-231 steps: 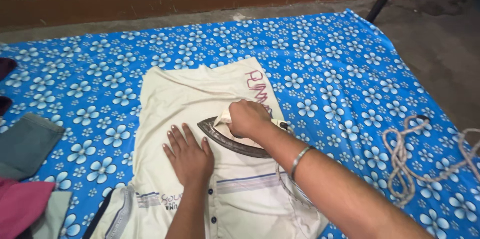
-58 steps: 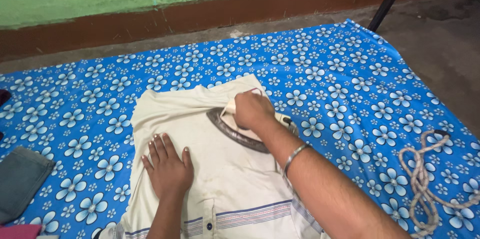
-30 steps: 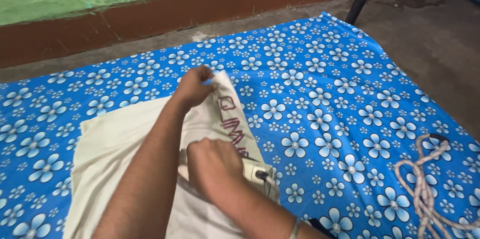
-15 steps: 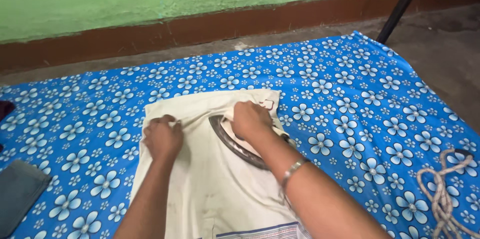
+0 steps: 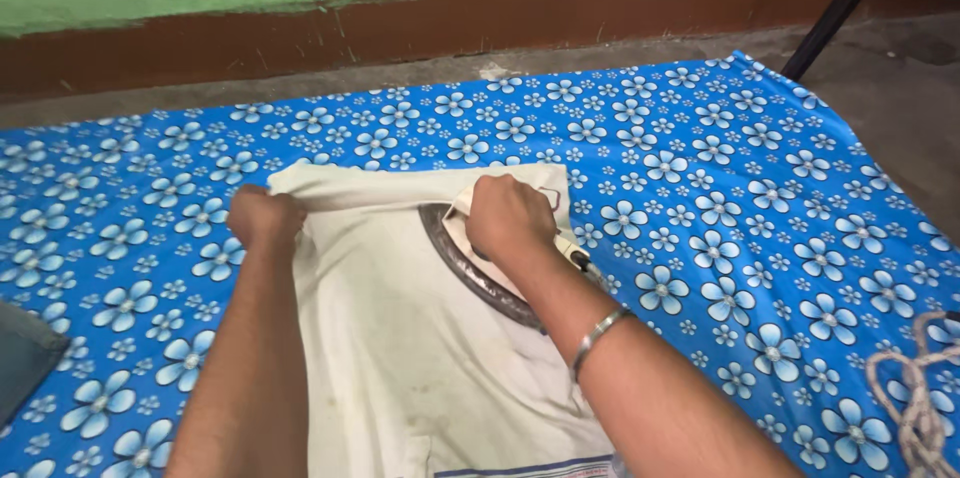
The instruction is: The person irons a white Puma t-shirt on a blue floral-patterned table. They smooth the fabric with their hands and use a white electric iron to press the shirt, focusing on the front and sleeves.
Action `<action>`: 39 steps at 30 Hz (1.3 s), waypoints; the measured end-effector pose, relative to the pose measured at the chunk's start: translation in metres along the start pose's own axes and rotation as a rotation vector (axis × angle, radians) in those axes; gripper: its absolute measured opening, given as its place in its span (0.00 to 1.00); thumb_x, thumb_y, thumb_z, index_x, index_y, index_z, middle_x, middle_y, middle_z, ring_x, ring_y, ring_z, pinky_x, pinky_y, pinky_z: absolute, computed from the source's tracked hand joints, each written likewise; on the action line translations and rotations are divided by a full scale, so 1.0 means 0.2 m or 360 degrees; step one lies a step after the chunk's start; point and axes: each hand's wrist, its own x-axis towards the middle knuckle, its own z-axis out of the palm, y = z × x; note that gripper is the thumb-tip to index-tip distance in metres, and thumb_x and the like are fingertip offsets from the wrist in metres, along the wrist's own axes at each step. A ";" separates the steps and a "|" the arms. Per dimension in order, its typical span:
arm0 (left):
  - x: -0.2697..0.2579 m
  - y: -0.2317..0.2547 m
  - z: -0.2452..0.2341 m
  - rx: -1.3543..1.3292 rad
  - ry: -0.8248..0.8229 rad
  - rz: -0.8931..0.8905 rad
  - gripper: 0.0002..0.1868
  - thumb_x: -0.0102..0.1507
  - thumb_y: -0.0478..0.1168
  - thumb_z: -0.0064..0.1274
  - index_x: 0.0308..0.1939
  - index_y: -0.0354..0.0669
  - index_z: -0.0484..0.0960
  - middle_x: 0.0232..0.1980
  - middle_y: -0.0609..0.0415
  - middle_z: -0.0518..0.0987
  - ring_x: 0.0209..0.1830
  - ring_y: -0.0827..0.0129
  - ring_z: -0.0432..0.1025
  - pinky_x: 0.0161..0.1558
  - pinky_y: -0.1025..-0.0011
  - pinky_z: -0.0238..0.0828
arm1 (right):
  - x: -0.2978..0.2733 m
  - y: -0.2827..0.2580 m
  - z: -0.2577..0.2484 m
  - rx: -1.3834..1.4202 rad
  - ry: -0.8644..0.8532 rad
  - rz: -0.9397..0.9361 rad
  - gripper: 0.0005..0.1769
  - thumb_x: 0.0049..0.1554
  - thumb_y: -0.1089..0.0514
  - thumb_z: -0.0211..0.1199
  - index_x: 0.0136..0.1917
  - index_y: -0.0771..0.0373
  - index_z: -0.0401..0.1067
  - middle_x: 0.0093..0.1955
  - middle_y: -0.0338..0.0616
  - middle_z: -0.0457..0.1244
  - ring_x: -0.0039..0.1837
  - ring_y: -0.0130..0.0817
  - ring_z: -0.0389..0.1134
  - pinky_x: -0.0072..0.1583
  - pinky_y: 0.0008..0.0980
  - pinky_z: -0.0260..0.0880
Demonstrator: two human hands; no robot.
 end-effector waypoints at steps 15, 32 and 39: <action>-1.10 -0.22 -0.28 0.0765 -0.0047 0.0991 0.44 0.61 0.64 0.47 0.76 0.47 0.59 0.81 0.42 0.49 0.82 0.45 0.37 0.74 0.40 0.25 | -0.08 -0.13 -0.04 -0.0115 -0.0189 -0.0280 0.21 0.52 0.45 0.72 0.51 0.62 0.80 0.55 0.56 0.71 0.57 0.50 0.74 0.59 0.45 0.75; -1.12 -0.23 -0.29 0.0653 0.0162 0.0990 0.40 0.64 0.48 0.43 0.79 0.38 0.57 0.80 0.44 0.57 0.82 0.55 0.46 0.78 0.51 0.30 | -0.14 -0.28 -0.07 -0.0109 -0.0328 -0.0703 0.21 0.47 0.44 0.73 0.51 0.56 0.81 0.52 0.53 0.72 0.56 0.50 0.73 0.59 0.47 0.72; -1.13 -0.20 -0.31 0.0772 0.0035 0.0963 0.40 0.63 0.60 0.43 0.76 0.49 0.59 0.80 0.43 0.54 0.81 0.53 0.45 0.77 0.51 0.29 | 0.07 -0.39 0.03 -0.0069 -0.0061 -0.0336 0.23 0.52 0.43 0.72 0.52 0.62 0.80 0.53 0.55 0.71 0.56 0.51 0.74 0.58 0.45 0.75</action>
